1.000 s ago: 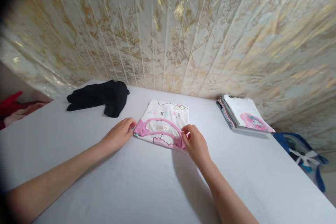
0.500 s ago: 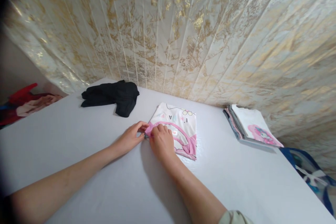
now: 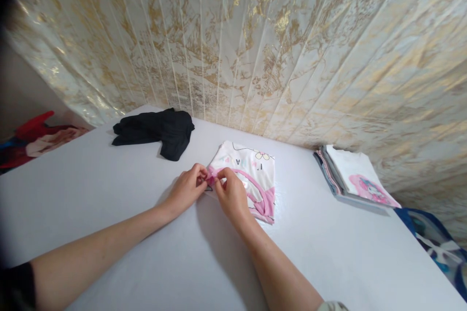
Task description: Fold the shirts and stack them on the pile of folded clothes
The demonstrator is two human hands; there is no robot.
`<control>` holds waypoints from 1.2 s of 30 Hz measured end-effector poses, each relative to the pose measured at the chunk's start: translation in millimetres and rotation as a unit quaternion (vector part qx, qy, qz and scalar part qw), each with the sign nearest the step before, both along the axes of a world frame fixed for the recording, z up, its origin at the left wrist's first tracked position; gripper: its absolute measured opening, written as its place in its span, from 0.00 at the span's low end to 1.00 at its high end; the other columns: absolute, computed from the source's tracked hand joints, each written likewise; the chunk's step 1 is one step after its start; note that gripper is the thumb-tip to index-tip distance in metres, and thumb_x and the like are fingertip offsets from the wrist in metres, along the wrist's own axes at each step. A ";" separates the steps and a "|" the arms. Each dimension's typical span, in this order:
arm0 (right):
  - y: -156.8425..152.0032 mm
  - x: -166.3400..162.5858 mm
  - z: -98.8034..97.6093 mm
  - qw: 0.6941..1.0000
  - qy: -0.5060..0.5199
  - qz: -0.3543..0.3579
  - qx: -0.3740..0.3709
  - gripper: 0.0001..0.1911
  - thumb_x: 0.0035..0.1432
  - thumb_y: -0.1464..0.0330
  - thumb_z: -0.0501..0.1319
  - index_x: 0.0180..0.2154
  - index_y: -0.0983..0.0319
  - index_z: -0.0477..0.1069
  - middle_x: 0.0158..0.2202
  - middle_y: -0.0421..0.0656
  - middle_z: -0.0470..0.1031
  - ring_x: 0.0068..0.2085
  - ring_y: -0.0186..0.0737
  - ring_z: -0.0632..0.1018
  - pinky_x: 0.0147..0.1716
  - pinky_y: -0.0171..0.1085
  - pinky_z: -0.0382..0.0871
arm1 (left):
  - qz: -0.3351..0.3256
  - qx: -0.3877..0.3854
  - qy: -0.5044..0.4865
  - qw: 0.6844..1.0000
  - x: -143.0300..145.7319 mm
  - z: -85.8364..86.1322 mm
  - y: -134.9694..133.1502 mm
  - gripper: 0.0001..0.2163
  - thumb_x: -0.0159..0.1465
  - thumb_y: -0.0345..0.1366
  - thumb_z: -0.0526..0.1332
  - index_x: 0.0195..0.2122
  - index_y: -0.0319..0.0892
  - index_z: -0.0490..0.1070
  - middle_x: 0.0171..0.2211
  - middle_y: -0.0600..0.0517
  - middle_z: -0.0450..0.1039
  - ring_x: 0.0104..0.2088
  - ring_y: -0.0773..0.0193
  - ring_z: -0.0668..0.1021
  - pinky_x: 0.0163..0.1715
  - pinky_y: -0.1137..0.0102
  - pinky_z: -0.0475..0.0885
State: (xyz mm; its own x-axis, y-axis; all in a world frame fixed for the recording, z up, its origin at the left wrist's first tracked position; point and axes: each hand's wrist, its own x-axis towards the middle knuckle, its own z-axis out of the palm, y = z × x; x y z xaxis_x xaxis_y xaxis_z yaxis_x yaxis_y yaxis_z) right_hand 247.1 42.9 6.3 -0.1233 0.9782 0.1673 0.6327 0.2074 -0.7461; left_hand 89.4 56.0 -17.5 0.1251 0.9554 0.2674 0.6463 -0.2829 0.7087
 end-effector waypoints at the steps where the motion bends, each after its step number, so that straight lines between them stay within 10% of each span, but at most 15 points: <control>1: -0.4 -0.3 -0.3 1.000 0.001 0.003 0.001 0.05 0.59 0.65 0.53 0.32 0.59 0.64 0.21 0.33 0.65 0.21 0.33 0.65 0.23 0.32 0.51 | -0.003 -0.007 -0.022 1.000 0.3 -0.1 -0.4 0.08 0.59 0.26 0.56 0.38 0.45 0.62 0.34 0.54 0.75 0.35 0.63 0.78 0.36 0.69 0.69; 9: -2.3 -2.0 -3.9 0.996 -0.054 0.001 0.075 0.03 0.60 0.68 0.55 0.34 0.59 0.66 0.30 0.39 0.71 0.31 0.37 0.70 0.30 0.33 0.57 | -0.054 -0.181 -0.253 0.949 7.4 -7.2 -4.7 0.13 0.63 0.32 0.54 0.49 0.43 0.60 0.21 0.60 0.71 0.15 0.72 0.68 0.16 0.77 0.59; 23: -3.0 -3.1 -15.5 0.979 -0.168 0.077 0.086 0.05 0.58 0.76 0.58 0.31 0.61 0.68 0.31 0.40 0.72 0.35 0.39 0.69 0.34 0.35 0.56 | -0.092 -0.307 -0.153 0.935 -14.9 12.8 -8.4 0.26 0.59 0.27 0.52 0.60 0.40 0.54 0.26 0.57 0.74 0.15 0.72 0.68 0.13 0.77 0.57; 30: -5.0 -5.8 -17.3 0.967 -0.219 0.087 0.094 0.06 0.60 0.75 0.57 0.33 0.60 0.71 0.35 0.42 0.72 0.37 0.40 0.70 0.37 0.36 0.57 | -0.026 -0.098 0.005 0.995 -23.4 4.2 2.8 0.08 0.62 0.30 0.52 0.40 0.42 0.68 0.29 0.54 0.72 0.32 0.63 0.76 0.35 0.70 0.68; 36: -5.0 -3.7 -18.3 0.974 -0.187 0.090 0.093 0.07 0.59 0.75 0.57 0.37 0.60 0.72 0.36 0.43 0.73 0.39 0.40 0.71 0.39 0.37 0.60 | -0.061 -0.067 0.052 0.995 -20.5 -2.0 1.6 0.08 0.58 0.25 0.56 0.36 0.43 0.68 0.38 0.51 0.70 0.39 0.62 0.75 0.40 0.69 0.68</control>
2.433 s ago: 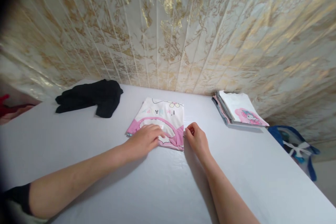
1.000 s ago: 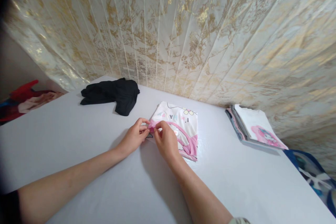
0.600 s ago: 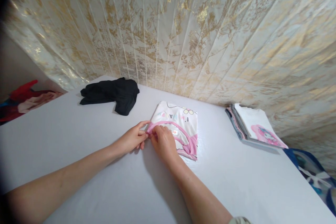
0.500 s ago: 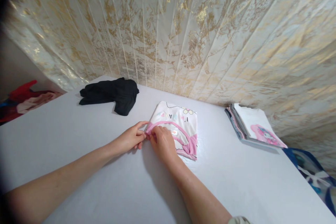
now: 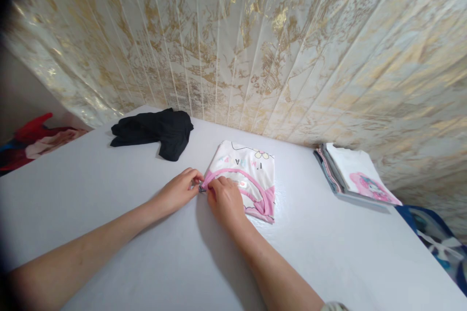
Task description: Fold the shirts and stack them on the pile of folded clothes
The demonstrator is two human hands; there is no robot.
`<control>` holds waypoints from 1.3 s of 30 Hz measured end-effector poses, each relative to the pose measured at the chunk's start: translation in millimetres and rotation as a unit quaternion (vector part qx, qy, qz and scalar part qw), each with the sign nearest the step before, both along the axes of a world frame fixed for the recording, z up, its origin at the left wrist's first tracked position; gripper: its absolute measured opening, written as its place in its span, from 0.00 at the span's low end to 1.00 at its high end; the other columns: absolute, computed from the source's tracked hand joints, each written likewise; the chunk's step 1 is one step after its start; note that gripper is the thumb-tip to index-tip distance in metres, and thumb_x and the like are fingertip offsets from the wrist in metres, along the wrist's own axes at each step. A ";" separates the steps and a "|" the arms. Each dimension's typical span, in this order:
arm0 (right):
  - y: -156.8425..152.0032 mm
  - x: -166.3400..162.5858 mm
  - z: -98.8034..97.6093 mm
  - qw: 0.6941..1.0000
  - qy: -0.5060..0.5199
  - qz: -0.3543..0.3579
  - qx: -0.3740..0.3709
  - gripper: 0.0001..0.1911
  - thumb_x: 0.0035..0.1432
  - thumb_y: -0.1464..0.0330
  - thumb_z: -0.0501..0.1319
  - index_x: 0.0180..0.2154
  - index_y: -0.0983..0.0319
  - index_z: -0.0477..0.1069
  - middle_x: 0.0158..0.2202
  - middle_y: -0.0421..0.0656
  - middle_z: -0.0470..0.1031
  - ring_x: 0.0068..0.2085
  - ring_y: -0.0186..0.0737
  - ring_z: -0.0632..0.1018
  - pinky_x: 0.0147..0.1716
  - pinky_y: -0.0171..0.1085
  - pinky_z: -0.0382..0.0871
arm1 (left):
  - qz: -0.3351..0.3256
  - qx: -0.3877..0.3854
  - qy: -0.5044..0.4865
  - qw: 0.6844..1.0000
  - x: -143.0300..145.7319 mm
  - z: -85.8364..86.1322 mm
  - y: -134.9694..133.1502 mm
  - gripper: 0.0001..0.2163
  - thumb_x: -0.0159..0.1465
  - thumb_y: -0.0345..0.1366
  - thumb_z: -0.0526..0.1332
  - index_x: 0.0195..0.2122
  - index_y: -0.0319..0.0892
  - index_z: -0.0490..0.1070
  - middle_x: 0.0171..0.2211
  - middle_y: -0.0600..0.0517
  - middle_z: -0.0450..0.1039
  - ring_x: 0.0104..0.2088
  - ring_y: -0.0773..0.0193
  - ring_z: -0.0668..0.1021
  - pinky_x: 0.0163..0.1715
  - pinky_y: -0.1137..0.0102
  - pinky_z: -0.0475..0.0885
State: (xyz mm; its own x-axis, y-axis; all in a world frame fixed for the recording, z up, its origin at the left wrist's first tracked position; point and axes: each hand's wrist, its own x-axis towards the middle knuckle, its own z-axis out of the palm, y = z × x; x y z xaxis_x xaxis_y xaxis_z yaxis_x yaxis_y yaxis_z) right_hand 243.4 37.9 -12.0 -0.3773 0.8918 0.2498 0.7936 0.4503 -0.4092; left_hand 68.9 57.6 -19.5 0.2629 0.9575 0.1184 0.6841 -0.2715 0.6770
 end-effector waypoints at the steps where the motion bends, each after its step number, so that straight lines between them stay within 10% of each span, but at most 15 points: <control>1: 0.4 0.5 -0.5 1.000 0.007 0.001 -0.003 0.08 0.59 0.76 0.57 0.37 0.61 0.73 0.36 0.43 0.73 0.39 0.40 0.71 0.39 0.37 0.60 | -0.001 -0.001 0.003 1.000 0.7 -0.4 -1.3 0.09 0.57 0.26 0.57 0.38 0.43 0.68 0.39 0.51 0.69 0.39 0.62 0.75 0.40 0.69 0.68; 32: 1.7 -0.1 -1.6 0.982 0.177 -0.011 -0.062 0.10 0.54 0.77 0.55 0.34 0.61 0.72 0.32 0.40 0.75 0.35 0.38 0.72 0.35 0.34 0.62 | -0.013 0.039 0.048 0.998 12.0 1.4 -9.2 0.09 0.59 0.27 0.56 0.39 0.45 0.63 0.41 0.52 0.67 0.41 0.61 0.74 0.39 0.69 0.67; 39: -3.9 -2.5 5.1 0.996 0.085 -0.015 -0.011 0.11 0.58 0.77 0.54 0.34 0.60 0.73 0.33 0.41 0.73 0.37 0.39 0.72 0.37 0.36 0.62 | -0.006 0.061 0.102 0.993 12.6 3.6 -13.4 0.07 0.61 0.26 0.53 0.35 0.46 0.62 0.37 0.54 0.67 0.33 0.63 0.72 0.33 0.69 0.63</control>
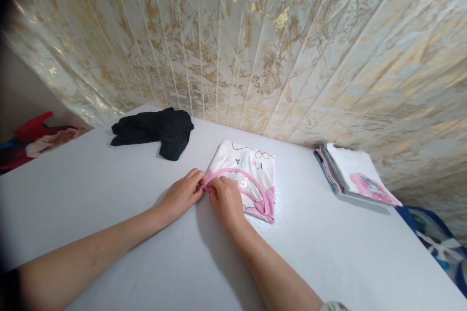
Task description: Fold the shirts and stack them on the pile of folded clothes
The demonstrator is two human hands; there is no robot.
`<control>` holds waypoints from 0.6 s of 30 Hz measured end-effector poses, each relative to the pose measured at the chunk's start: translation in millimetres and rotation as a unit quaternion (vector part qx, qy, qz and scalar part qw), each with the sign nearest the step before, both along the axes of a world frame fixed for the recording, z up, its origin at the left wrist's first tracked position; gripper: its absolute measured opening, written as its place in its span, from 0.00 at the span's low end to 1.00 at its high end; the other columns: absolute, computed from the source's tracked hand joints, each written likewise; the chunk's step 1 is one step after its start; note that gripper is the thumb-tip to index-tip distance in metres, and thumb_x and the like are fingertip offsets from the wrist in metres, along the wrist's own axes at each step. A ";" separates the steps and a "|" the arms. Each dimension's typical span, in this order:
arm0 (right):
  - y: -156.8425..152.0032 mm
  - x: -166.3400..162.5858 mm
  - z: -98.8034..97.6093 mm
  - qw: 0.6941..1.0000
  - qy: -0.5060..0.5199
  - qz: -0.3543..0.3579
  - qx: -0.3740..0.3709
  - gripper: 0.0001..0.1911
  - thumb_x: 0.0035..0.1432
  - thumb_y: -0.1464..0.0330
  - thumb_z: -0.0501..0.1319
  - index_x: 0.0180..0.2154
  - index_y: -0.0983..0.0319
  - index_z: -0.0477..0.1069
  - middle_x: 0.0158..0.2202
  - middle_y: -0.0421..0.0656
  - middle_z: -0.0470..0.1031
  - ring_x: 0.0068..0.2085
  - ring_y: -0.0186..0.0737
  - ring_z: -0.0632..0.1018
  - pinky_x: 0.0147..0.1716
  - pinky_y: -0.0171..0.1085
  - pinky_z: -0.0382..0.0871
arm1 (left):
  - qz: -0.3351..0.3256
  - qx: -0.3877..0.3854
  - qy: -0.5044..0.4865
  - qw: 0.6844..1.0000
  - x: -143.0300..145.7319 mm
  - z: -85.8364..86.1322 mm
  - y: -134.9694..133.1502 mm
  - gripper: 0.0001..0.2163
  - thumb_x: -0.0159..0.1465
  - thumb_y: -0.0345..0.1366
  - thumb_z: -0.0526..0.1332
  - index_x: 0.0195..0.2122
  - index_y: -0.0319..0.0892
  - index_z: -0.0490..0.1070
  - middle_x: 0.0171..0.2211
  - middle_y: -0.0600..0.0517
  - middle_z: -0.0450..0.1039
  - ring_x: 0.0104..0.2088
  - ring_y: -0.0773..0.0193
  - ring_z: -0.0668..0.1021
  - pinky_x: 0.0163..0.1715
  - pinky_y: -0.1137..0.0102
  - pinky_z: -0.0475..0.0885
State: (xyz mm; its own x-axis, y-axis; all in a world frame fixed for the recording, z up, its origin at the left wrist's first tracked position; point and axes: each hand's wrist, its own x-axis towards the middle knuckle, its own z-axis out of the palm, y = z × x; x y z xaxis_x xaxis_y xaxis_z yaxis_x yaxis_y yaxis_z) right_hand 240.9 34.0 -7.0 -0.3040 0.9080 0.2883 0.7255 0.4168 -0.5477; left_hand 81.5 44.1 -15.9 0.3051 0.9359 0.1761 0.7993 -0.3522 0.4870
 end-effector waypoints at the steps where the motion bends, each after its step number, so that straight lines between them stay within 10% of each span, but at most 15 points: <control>1: -0.8 -0.4 0.9 1.000 -0.022 -0.007 0.020 0.11 0.59 0.77 0.54 0.36 0.60 0.74 0.35 0.43 0.74 0.39 0.40 0.71 0.39 0.36 0.62 | 0.003 0.001 0.012 1.000 -0.3 -0.3 -0.8 0.07 0.61 0.26 0.53 0.35 0.46 0.62 0.37 0.53 0.66 0.33 0.63 0.72 0.33 0.69 0.63; 12: -4.6 -3.6 -5.2 0.990 -0.114 0.073 0.044 0.16 0.57 0.78 0.57 0.44 0.56 0.75 0.44 0.42 0.77 0.48 0.42 0.72 0.59 0.46 0.52 | 0.018 0.024 0.034 0.999 -5.9 0.9 -0.5 0.09 0.62 0.25 0.51 0.38 0.45 0.65 0.39 0.51 0.66 0.37 0.61 0.73 0.39 0.67 0.67; 18: -4.8 3.9 19.3 0.988 -0.110 0.106 0.019 0.18 0.55 0.80 0.55 0.38 0.56 0.77 0.37 0.39 0.78 0.41 0.38 0.75 0.53 0.42 0.60 | -0.050 0.026 -0.024 0.998 -9.2 -5.8 11.1 0.11 0.62 0.24 0.50 0.38 0.43 0.69 0.39 0.49 0.67 0.40 0.60 0.73 0.43 0.66 0.68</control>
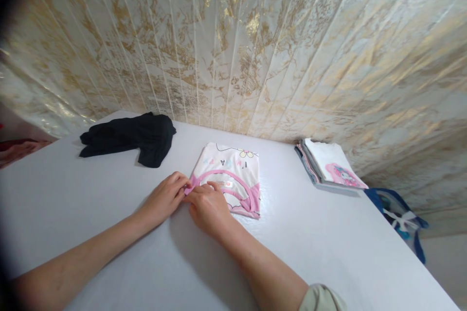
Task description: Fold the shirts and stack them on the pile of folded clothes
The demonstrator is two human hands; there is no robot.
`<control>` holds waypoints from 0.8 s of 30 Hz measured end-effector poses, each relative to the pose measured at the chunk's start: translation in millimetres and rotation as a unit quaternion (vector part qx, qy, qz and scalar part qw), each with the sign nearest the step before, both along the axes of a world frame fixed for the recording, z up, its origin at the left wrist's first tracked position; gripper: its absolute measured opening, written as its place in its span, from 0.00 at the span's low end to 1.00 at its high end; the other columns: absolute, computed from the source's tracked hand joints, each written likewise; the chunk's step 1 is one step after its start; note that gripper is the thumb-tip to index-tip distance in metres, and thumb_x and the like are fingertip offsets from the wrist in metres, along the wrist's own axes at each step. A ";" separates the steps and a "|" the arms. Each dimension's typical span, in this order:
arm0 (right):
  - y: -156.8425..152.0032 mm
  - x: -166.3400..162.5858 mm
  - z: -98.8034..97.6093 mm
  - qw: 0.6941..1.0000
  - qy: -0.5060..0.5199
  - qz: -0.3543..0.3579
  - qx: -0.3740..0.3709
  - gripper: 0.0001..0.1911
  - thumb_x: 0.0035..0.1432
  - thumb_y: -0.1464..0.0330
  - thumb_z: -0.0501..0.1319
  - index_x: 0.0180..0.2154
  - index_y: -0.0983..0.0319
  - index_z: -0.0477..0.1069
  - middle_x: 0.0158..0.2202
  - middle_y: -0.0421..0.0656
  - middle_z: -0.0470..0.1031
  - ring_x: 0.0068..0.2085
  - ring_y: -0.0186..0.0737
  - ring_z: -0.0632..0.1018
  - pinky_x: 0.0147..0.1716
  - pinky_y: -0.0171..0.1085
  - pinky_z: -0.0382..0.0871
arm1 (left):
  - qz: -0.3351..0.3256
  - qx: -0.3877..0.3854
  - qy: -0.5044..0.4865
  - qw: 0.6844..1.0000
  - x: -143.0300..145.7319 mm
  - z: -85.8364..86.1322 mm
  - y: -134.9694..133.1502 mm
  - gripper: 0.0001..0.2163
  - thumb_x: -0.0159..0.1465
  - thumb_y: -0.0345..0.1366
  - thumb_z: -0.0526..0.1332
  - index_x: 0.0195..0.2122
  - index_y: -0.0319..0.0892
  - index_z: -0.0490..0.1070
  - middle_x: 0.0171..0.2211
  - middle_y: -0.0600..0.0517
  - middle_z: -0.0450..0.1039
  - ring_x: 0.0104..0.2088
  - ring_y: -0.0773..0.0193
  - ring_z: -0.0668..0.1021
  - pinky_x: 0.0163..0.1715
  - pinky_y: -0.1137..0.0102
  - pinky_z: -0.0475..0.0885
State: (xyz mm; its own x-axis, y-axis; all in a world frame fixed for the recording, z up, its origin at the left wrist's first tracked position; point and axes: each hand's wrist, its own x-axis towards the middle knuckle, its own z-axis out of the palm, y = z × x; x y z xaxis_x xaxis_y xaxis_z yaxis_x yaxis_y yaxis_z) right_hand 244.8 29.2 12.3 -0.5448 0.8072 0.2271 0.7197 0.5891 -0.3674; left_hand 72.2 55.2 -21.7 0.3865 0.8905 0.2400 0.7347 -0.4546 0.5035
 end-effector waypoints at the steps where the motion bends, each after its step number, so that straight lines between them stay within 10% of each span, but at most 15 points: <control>1: 2.7 8.3 7.9 1.000 0.018 -0.011 -0.009 0.18 0.55 0.81 0.55 0.38 0.56 0.77 0.36 0.39 0.78 0.39 0.37 0.76 0.49 0.40 0.63 | -0.001 -0.001 -0.008 1.000 -0.8 0.0 1.1 0.11 0.61 0.24 0.50 0.36 0.43 0.69 0.38 0.50 0.67 0.39 0.61 0.73 0.42 0.67 0.68; 9: 2.9 104.4 24.7 0.978 0.053 -0.201 -0.025 0.13 0.60 0.74 0.54 0.41 0.58 0.75 0.38 0.42 0.76 0.36 0.36 0.76 0.37 0.35 0.67 | -0.040 0.064 -0.014 0.997 8.4 7.3 -8.3 0.07 0.64 0.29 0.54 0.39 0.44 0.70 0.40 0.50 0.70 0.43 0.58 0.72 0.43 0.64 0.67; 24: -10.4 93.4 -19.3 0.964 -0.110 -0.241 0.014 0.09 0.59 0.77 0.57 0.38 0.59 0.72 0.38 0.44 0.74 0.42 0.43 0.72 0.42 0.38 0.58 | -0.062 0.057 0.021 0.996 22.2 1.2 -3.8 0.06 0.66 0.30 0.55 0.38 0.45 0.71 0.38 0.51 0.73 0.42 0.58 0.72 0.42 0.65 0.65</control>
